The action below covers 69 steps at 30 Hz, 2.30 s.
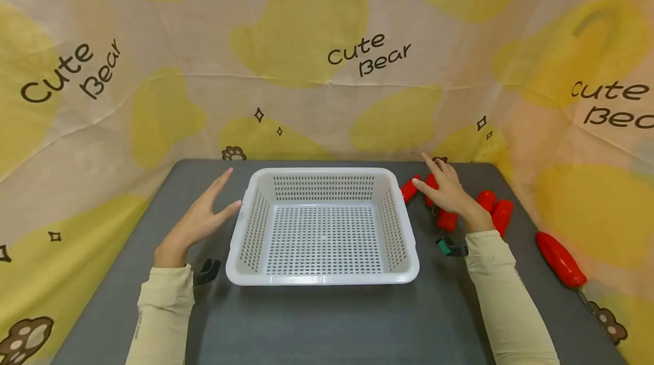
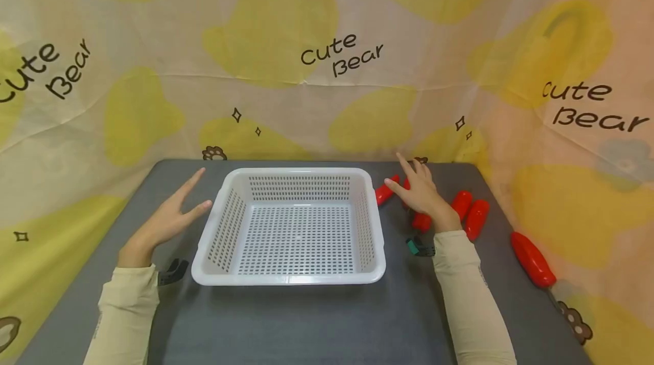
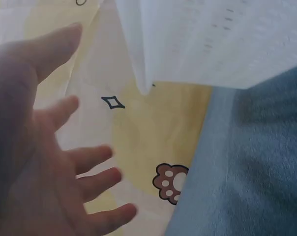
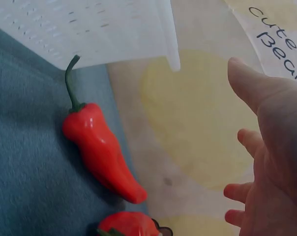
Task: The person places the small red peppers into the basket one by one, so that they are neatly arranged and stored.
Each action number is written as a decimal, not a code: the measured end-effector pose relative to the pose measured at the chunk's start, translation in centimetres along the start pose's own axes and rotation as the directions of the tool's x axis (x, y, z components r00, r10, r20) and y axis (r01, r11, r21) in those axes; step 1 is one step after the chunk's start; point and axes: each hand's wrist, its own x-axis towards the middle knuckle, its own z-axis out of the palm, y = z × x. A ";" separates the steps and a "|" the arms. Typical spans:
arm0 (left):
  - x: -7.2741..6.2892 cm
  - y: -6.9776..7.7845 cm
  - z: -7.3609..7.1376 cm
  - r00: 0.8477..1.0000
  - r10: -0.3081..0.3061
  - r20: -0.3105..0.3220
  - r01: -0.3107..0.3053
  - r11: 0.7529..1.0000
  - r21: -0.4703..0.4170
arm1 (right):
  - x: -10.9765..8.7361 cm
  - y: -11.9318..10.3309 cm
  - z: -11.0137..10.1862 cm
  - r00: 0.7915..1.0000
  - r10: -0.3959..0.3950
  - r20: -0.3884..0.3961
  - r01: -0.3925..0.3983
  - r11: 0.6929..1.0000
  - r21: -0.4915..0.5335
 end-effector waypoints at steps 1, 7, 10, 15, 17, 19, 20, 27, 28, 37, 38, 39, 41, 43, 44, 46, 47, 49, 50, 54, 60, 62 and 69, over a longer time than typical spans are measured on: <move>0.0 0.1 0.0 1.000 0.004 0.024 -0.004 1.000 -0.016 | 0.1 0.0 -0.1 1.000 -0.004 0.018 0.004 1.000 0.005; -0.2 0.0 0.3 0.990 0.055 0.127 -0.039 0.991 -0.128 | 0.7 -0.1 -0.8 0.994 -0.036 0.099 0.035 0.999 0.007; -0.3 -0.2 0.4 0.981 0.118 0.156 -0.085 0.976 -0.203 | 1.3 0.0 -0.9 0.989 -0.071 0.132 0.071 0.997 0.004; -0.1 -0.6 0.3 0.964 0.204 0.171 -0.159 0.957 -0.244 | 2.3 0.4 -0.8 0.971 -0.145 0.190 0.138 0.989 0.051; -0.1 -0.7 0.4 0.959 0.217 0.182 -0.170 0.954 -0.246 | 2.7 0.7 -0.7 0.963 -0.158 0.219 0.144 0.987 0.077; 0.0 -0.7 0.4 0.954 0.225 0.196 -0.170 0.950 -0.261 | 3.2 1.0 -0.6 0.955 -0.165 0.245 0.145 0.985 0.096; 0.0 -0.8 0.4 0.953 0.227 0.199 -0.171 0.949 -0.264 | 3.5 1.1 -0.5 0.952 -0.170 0.254 0.146 0.983 0.107; 0.2 -0.9 0.7 0.958 0.217 0.190 -0.155 0.943 -0.293 | 5.6 1.9 0.4 0.932 -0.192 0.308 0.149 0.976 0.158; 0.2 -0.9 0.7 0.958 0.216 0.189 -0.153 0.941 -0.301 | 5.8 2.0 0.5 0.929 -0.190 0.316 0.151 0.978 0.144; 0.2 -1.2 1.2 0.950 0.239 0.203 -0.153 0.919 -0.365 | 6.0 2.0 1.2 0.913 -0.151 0.380 0.180 0.983 -0.041; 0.3 -1.3 1.2 0.950 0.236 0.205 -0.148 0.916 -0.372 | 6.0 2.0 1.1 0.917 -0.139 0.373 0.177 0.982 -0.067; 0.3 -1.2 1.1 0.950 0.234 0.206 -0.142 0.914 -0.381 | 5.9 2.0 1.1 0.924 -0.124 0.363 0.168 0.982 -0.091; 0.4 -1.2 1.0 0.950 0.230 0.210 -0.132 0.908 -0.398 | 5.9 1.9 1.0 0.936 -0.095 0.338 0.151 0.978 -0.145; 0.5 -1.1 0.9 0.950 0.227 0.215 -0.123 0.904 -0.410 | 5.9 1.9 1.0 0.945 -0.066 0.322 0.130 0.975 -0.182; 0.5 -1.1 0.9 0.949 0.227 0.219 -0.120 0.903 -0.413 | 6.0 1.9 1.0 0.947 -0.059 0.316 0.125 0.973 -0.195; 0.5 -1.1 0.9 0.947 0.232 0.221 -0.125 0.902 -0.414 | 6.1 1.9 1.0 0.951 -0.050 0.304 0.116 0.972 -0.204; 0.5 -1.1 0.9 0.947 0.234 0.219 -0.127 0.901 -0.415 | 6.2 2.0 1.1 0.953 -0.051 0.300 0.116 0.972 -0.205; 0.5 -1.1 0.9 0.946 0.243 0.214 -0.137 0.900 -0.414 | 6.5 2.0 1.1 0.954 -0.063 0.293 0.127 0.970 -0.206; 0.5 -1.2 1.0 0.947 0.243 0.212 -0.139 0.900 -0.414 | 6.6 2.1 1.2 0.955 -0.065 0.289 0.128 0.971 -0.204; 0.4 -1.3 1.0 0.948 0.241 0.207 -0.136 0.897 -0.421 | 7.2 2.3 1.4 0.953 -0.055 0.298 0.118 0.974 -0.195; 0.5 -1.3 1.2 0.946 0.240 0.216 -0.123 0.887 -0.445 | 7.5 2.4 1.4 0.940 -0.058 0.335 0.115 0.982 -0.151; 0.5 -1.4 1.1 0.947 0.240 0.215 -0.121 0.882 -0.455 | 7.4 2.4 1.3 0.941 -0.088 0.327 0.127 0.987 -0.100; 0.6 -1.4 1.5 0.931 0.248 0.266 -0.070 0.840 -0.539 | 7.3 2.0 0.3 0.966 -0.162 0.201 0.157 0.987 0.039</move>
